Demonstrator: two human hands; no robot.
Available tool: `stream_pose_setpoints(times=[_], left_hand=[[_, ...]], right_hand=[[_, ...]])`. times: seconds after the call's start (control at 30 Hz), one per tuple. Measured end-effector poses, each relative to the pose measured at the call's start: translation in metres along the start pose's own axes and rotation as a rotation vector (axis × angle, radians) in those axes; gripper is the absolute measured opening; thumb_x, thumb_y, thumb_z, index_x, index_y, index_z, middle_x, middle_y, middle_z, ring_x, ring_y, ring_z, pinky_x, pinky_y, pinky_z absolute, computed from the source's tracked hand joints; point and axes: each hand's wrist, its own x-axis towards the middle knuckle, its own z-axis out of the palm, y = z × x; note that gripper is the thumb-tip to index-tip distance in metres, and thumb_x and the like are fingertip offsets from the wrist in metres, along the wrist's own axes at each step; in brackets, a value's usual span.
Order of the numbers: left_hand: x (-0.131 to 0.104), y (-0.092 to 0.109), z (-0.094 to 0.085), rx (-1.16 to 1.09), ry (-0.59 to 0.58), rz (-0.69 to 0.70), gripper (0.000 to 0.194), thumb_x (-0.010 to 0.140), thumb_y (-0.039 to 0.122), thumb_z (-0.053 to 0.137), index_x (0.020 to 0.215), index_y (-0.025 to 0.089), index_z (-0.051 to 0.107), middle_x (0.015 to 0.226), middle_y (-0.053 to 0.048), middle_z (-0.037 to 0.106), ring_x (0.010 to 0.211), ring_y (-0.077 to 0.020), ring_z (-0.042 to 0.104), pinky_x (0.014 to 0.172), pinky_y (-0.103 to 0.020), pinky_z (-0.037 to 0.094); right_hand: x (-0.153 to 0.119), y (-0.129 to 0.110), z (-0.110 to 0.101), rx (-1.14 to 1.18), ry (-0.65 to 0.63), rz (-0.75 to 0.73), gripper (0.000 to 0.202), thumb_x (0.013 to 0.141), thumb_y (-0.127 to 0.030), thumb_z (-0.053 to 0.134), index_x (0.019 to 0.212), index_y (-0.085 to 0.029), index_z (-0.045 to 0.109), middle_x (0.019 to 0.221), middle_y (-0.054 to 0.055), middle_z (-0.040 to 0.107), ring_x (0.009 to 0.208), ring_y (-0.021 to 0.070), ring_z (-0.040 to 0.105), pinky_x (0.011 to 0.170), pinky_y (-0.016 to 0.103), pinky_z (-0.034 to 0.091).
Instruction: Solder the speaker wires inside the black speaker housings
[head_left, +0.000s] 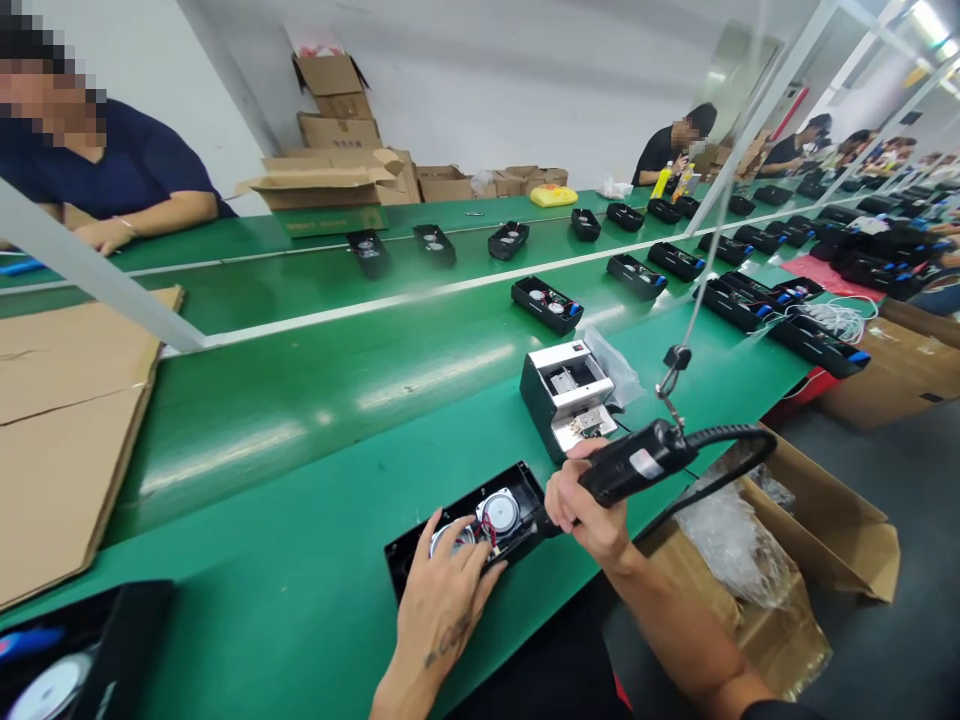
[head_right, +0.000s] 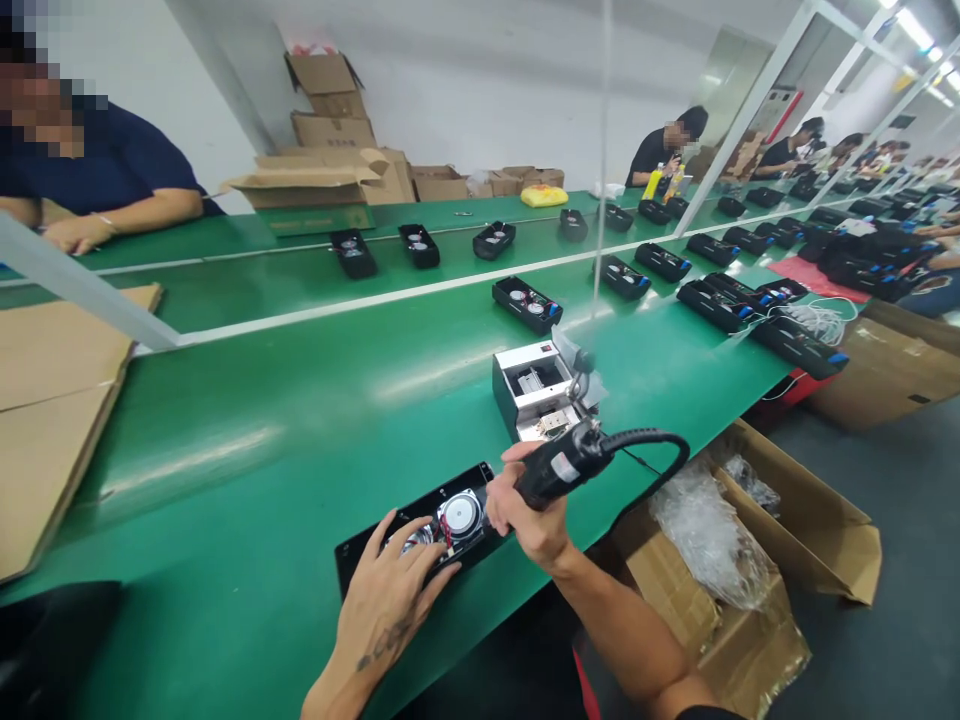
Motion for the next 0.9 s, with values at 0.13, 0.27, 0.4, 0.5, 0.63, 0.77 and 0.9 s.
stream_pose_setpoints(times=[0.13,0.27,0.4,0.5,0.63,0.77,0.9], left_hand=[[0.000,0.004,0.000,-0.018,-0.005,-0.022,0.017,0.107,0.030,0.060,0.094,0.023,0.068,0.085,0.000,0.078,0.113,-0.0265,0.075,0.125,-0.055,0.040],[-0.001,0.004,0.000,-0.023,-0.011,-0.030,0.018,0.108,0.031,0.058,0.094,0.023,0.067,0.086,0.000,0.078,0.114,-0.0261,0.074,0.126,-0.054,0.039],[-0.001,0.004,0.000,-0.024,0.000,-0.039,0.019,0.109,0.030,0.057,0.094,0.023,0.067,0.085,0.000,0.078,0.112,-0.0262,0.074,0.125,-0.054,0.039],[-0.001,0.004,0.000,-0.024,0.011,-0.036,0.020,0.109,0.030,0.057,0.094,0.023,0.067,0.085,0.000,0.079,0.112,-0.0262,0.074,0.125,-0.053,0.038],[-0.002,0.005,0.001,-0.025,0.011,-0.033,0.022,0.110,0.031,0.056,0.093,0.023,0.067,0.084,0.000,0.078,0.112,-0.0262,0.074,0.126,-0.054,0.036],[-0.003,0.008,0.002,-0.035,0.014,-0.048,0.022,0.110,0.032,0.057,0.093,0.023,0.068,0.083,0.000,0.078,0.116,-0.0272,0.074,0.131,-0.057,0.031],[-0.003,0.009,0.002,-0.012,0.028,-0.040,0.021,0.110,0.033,0.054,0.101,0.023,0.070,0.088,-0.002,0.079,0.116,-0.0271,0.074,0.135,-0.059,0.025]], right_hand=[[-0.004,0.015,0.009,-0.030,-0.037,0.004,0.029,0.098,-0.039,0.076,0.112,-0.030,0.052,0.058,-0.016,0.048,0.035,0.0075,0.041,0.040,0.021,0.041],[-0.005,0.022,0.010,-0.025,-0.023,-0.002,0.028,0.099,-0.039,0.076,0.112,-0.030,0.052,0.059,-0.016,0.048,0.035,0.0067,0.041,0.040,0.020,0.041],[-0.007,0.025,0.010,-0.003,-0.055,0.003,0.024,0.101,-0.032,0.075,0.113,-0.029,0.054,0.059,-0.016,0.049,0.037,0.0061,0.043,0.042,0.019,0.042],[-0.008,0.028,0.012,-0.011,-0.059,0.002,0.025,0.100,-0.033,0.075,0.113,-0.029,0.054,0.058,-0.016,0.050,0.036,0.0063,0.043,0.043,0.020,0.043],[-0.013,0.034,0.012,-0.066,-0.065,0.046,0.029,0.099,-0.040,0.076,0.109,-0.029,0.051,0.055,-0.016,0.048,0.035,0.0072,0.041,0.042,0.021,0.042],[-0.021,0.041,0.009,-0.154,-0.067,0.084,0.032,0.095,-0.047,0.079,0.098,-0.029,0.052,0.058,-0.014,0.047,0.037,0.0082,0.041,0.040,0.023,0.039],[-0.031,0.044,0.005,-0.206,-0.098,0.103,0.030,0.090,-0.041,0.084,0.092,-0.030,0.056,0.063,-0.009,0.050,0.045,0.0122,0.048,0.046,0.028,0.047]])
